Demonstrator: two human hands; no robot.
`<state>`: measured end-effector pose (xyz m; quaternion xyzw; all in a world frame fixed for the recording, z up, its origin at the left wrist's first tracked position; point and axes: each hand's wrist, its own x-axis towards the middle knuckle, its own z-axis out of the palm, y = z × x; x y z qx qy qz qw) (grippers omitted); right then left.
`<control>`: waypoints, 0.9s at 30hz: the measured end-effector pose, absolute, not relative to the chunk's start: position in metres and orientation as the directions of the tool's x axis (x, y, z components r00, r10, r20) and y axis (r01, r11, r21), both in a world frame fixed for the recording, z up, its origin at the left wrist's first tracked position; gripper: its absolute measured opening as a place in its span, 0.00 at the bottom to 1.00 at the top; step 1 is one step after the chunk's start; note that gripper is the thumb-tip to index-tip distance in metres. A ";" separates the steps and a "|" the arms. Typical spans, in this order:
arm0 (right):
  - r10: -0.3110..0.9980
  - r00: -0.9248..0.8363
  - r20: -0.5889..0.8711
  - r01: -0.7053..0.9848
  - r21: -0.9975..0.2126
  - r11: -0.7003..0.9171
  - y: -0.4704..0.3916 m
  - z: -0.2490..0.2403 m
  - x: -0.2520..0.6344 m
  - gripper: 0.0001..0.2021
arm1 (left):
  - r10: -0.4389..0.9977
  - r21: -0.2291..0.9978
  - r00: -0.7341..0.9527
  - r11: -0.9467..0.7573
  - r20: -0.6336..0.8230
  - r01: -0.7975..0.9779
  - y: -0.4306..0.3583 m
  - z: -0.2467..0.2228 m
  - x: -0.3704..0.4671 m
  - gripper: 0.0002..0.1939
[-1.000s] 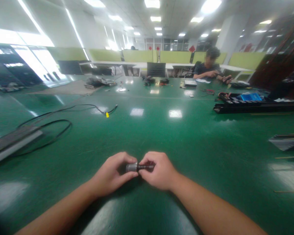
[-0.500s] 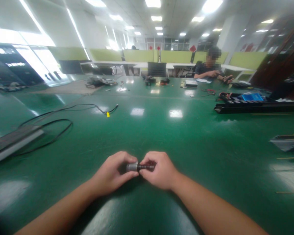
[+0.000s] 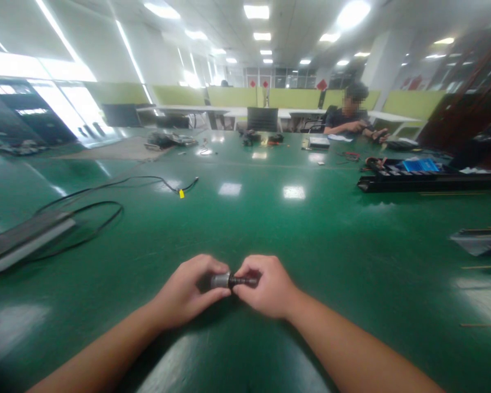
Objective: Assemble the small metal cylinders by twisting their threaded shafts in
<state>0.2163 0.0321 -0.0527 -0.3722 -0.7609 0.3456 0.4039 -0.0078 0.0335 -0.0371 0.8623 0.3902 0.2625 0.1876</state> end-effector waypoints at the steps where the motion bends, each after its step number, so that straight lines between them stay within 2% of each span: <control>1: 0.846 -0.397 0.357 0.289 -0.826 0.484 0.032 -0.053 0.216 0.03 | 0.770 0.528 0.558 -0.627 0.310 0.572 0.034 -0.037 -0.008 0.13; 27: 0.896 -0.314 0.313 0.343 -0.843 0.415 0.033 -0.052 0.213 0.05 | 0.818 0.557 0.506 -0.564 0.275 0.610 0.038 -0.041 -0.010 0.14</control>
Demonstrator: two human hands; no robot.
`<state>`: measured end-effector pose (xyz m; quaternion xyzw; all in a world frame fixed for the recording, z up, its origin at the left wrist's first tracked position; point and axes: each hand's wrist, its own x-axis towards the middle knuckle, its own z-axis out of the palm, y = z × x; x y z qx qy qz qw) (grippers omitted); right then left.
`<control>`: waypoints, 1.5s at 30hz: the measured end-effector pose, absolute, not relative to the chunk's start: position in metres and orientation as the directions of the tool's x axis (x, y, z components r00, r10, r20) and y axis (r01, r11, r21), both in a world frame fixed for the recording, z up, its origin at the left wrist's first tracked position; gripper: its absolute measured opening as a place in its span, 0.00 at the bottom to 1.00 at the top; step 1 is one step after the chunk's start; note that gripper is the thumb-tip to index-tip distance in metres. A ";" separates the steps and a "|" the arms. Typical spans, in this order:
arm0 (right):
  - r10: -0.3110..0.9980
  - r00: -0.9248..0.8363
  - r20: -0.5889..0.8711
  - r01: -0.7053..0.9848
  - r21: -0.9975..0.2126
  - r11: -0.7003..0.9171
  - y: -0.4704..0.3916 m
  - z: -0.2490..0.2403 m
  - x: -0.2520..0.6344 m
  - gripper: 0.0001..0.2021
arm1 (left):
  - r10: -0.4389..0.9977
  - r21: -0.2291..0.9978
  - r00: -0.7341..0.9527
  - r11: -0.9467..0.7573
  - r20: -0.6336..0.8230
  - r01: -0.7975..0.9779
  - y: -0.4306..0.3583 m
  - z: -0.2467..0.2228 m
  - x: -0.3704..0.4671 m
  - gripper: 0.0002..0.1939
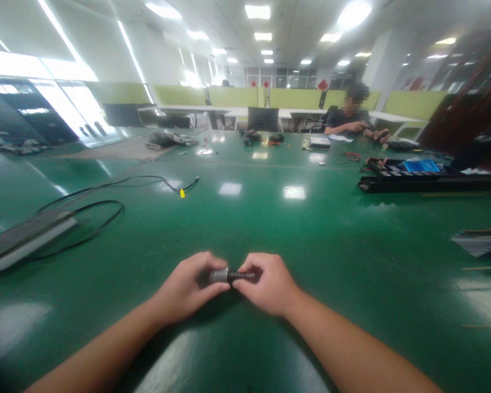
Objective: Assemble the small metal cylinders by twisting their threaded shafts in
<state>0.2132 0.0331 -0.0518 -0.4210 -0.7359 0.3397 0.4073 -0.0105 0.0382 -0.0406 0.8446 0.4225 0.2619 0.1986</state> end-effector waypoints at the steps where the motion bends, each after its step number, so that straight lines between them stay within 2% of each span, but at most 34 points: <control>1: 0.896 -0.314 0.313 0.342 -0.843 0.414 0.033 -0.052 0.213 0.05 | 0.819 0.559 0.505 -0.563 0.274 0.609 0.038 -0.040 -0.011 0.14; 45: 0.922 -0.256 0.290 0.301 -0.882 0.362 0.035 -0.052 0.218 0.05 | 0.823 0.596 0.475 -0.558 0.310 0.577 0.039 -0.033 -0.016 0.13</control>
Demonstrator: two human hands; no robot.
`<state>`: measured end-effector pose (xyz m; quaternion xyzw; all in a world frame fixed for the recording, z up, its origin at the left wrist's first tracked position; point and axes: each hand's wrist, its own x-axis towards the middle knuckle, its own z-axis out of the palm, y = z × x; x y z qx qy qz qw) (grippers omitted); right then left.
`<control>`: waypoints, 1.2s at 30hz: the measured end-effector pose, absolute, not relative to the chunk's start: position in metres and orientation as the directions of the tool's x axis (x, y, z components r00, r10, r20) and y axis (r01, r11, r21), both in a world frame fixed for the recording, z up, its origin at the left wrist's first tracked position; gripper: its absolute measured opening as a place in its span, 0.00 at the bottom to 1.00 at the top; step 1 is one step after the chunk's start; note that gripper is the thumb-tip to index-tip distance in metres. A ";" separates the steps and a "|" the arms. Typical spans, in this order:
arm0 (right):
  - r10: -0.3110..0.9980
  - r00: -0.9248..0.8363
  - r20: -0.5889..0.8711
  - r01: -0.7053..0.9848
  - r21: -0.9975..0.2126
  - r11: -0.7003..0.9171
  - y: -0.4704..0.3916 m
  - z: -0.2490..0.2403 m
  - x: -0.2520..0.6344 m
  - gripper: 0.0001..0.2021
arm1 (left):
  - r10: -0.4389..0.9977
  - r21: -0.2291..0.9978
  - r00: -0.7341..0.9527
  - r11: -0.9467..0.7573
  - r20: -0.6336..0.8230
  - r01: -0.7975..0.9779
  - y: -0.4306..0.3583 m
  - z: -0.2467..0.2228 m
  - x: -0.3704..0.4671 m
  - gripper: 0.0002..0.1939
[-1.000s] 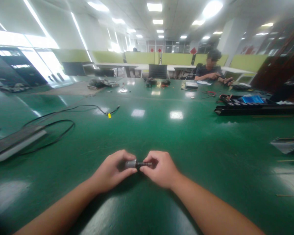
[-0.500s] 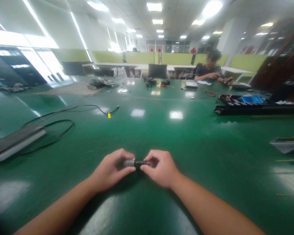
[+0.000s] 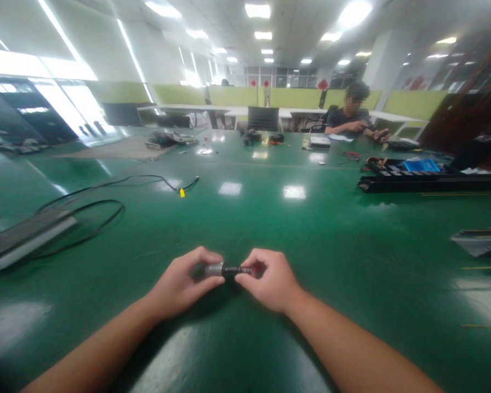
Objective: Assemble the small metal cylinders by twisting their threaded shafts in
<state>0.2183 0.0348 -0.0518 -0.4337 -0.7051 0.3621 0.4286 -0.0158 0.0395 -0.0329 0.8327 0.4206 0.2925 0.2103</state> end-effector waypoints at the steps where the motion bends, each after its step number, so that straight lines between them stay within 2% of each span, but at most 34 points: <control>1: 0.922 -0.257 0.291 0.301 -0.882 0.363 0.035 -0.052 0.218 0.05 | 0.823 0.598 0.474 -0.558 0.311 0.575 0.040 -0.033 -0.016 0.13; 36: 0.939 -0.234 0.252 0.260 -0.915 0.310 0.037 -0.053 0.218 0.05 | 0.825 0.609 0.472 -0.555 0.311 0.567 0.041 -0.030 -0.021 0.11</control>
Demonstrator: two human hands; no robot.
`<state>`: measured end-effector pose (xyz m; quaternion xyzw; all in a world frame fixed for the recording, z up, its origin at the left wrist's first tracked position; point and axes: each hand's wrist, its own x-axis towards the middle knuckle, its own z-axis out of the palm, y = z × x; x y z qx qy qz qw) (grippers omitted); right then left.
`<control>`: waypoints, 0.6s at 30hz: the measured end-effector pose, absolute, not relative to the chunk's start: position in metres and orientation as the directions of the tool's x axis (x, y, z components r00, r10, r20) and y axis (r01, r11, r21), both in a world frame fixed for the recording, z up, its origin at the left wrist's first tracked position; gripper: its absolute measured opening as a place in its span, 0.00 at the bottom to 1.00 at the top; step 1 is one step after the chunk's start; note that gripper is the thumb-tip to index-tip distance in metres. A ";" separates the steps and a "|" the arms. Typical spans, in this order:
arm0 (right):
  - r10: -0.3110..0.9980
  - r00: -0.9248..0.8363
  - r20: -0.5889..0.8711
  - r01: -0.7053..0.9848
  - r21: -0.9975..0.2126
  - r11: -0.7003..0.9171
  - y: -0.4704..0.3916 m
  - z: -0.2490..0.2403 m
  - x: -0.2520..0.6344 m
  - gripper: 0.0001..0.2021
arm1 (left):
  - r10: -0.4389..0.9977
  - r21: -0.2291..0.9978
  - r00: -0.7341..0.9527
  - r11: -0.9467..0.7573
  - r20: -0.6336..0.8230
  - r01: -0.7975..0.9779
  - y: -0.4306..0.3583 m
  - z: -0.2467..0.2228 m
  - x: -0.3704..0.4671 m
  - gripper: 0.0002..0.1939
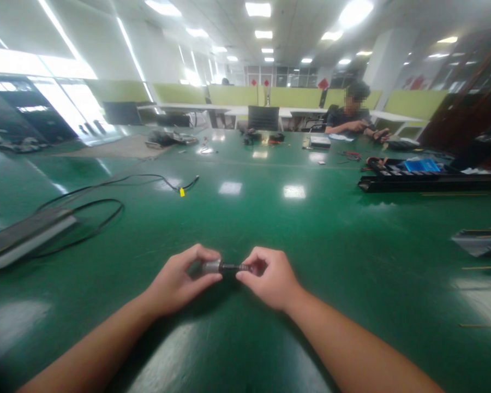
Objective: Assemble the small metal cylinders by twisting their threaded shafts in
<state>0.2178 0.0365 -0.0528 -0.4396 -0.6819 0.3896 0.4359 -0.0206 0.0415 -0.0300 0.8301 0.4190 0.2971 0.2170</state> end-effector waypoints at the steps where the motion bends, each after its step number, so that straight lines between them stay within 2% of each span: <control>1: 0.939 -0.232 0.254 0.263 -0.913 0.312 0.036 -0.053 0.218 0.05 | 0.825 0.609 0.470 -0.554 0.313 0.567 0.042 -0.030 -0.021 0.11; 18: 0.934 -0.223 0.278 0.282 -0.899 0.335 0.039 -0.056 0.220 0.06 | 0.831 0.625 0.456 -0.546 0.319 0.558 0.042 -0.030 -0.021 0.11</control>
